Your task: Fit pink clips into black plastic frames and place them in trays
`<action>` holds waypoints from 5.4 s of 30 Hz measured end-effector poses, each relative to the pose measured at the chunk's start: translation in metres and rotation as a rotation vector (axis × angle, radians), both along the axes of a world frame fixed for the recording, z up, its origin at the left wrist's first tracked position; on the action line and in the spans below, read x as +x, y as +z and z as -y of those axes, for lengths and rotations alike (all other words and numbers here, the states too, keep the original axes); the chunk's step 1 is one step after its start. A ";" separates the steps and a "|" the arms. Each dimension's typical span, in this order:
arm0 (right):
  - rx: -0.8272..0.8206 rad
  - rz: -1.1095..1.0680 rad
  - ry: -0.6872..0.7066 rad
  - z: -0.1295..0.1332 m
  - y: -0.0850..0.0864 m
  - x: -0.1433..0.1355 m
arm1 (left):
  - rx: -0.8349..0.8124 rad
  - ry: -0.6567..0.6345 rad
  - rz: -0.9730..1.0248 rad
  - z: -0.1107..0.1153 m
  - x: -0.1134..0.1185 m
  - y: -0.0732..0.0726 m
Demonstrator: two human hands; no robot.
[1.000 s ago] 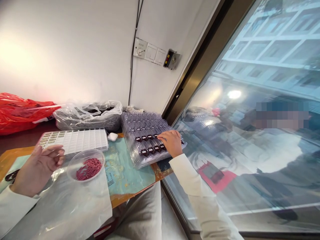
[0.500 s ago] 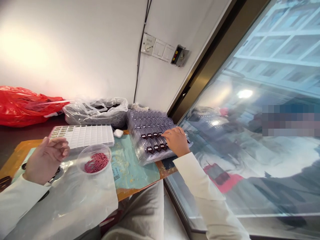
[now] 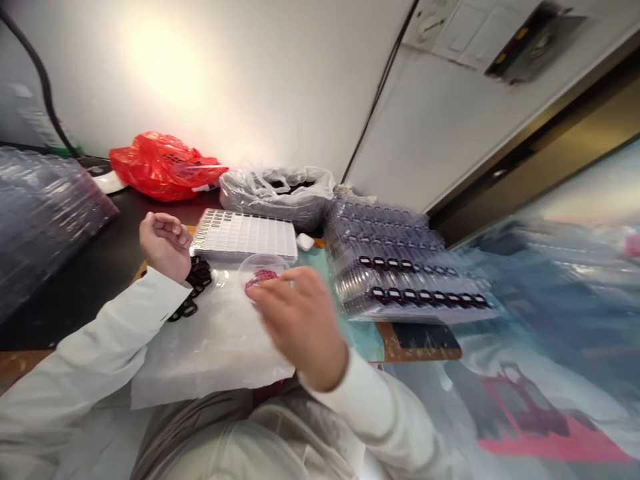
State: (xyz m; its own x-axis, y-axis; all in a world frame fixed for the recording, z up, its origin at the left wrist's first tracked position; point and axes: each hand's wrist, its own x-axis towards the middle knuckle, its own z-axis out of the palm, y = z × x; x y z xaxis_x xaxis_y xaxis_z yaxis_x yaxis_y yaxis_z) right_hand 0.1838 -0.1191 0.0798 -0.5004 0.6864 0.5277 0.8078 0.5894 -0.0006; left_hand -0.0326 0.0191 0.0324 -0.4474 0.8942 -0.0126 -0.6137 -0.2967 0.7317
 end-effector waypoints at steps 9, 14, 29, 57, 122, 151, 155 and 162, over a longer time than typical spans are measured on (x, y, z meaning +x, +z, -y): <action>-0.080 0.220 0.007 -0.075 -0.065 -0.118 | 0.038 0.081 0.007 -0.006 -0.006 -0.008; -0.001 0.195 -0.005 -0.079 -0.069 -0.113 | -0.004 0.058 -0.058 -0.005 -0.005 -0.013; 0.157 0.160 -0.057 -0.104 0.016 -0.072 | 0.120 -0.506 -0.201 0.008 0.018 -0.018; -0.305 0.033 -0.155 -0.218 -0.019 -0.081 | 0.071 -0.330 0.007 -0.001 0.011 -0.025; -0.624 0.172 -0.451 -0.091 -0.032 -0.028 | -0.081 -0.564 -0.211 0.016 0.031 -0.031; -0.350 -0.434 -0.179 -0.101 -0.032 -0.013 | -0.081 -0.679 -0.292 0.020 0.032 -0.039; -0.292 -0.445 -0.156 -0.100 -0.036 -0.020 | -0.063 -0.688 -0.344 0.021 0.032 -0.041; -0.220 -0.379 -0.183 -0.097 -0.041 -0.025 | -0.059 -0.684 -0.420 0.022 0.031 -0.044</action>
